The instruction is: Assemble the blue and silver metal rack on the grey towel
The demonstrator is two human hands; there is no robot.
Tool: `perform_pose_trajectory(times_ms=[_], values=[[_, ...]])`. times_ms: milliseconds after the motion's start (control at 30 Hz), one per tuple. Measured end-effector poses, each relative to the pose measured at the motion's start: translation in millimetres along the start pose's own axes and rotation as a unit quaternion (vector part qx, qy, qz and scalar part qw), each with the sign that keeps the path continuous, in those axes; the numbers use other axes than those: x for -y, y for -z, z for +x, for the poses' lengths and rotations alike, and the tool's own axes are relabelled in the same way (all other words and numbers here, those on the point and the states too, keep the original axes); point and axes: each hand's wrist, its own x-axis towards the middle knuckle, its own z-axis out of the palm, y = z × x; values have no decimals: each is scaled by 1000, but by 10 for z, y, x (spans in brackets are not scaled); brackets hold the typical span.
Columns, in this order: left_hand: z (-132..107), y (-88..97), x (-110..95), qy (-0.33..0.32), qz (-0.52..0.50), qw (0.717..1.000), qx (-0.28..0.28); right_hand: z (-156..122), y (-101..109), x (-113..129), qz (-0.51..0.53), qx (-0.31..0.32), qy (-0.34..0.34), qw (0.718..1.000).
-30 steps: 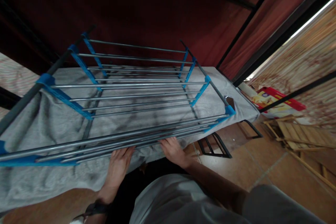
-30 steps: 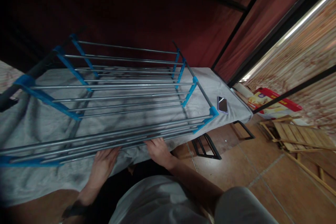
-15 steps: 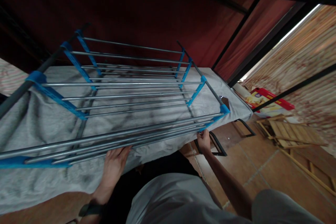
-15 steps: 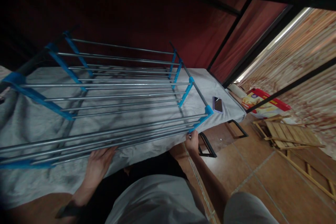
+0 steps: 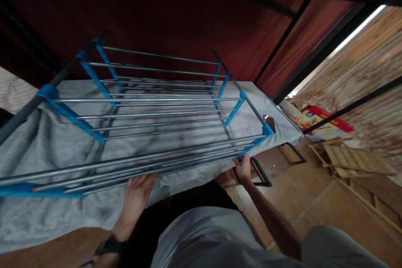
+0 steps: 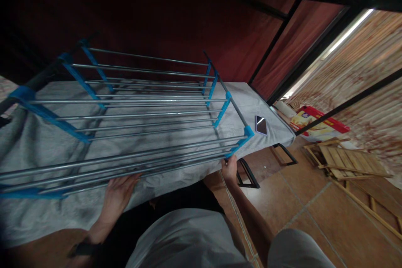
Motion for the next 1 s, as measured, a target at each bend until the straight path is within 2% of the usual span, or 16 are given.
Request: perform_pose_trajectory(times_ms=[300, 633, 900, 1000], values=[[25, 39, -14, 26, -30, 999, 21, 1, -5, -24, -17, 5, 0, 1000], [11, 28, 3, 11, -13, 999, 32, 12, -30, 43, -42, -3, -6, 999], [4, -24, 28, 4, -19, 1000, 7, 31, -45, 71, -68, -14, -20, 997], [-5, -25, -52, 7, -12, 1000, 0, 18, 10, 116, -61, 2, -15, 998]])
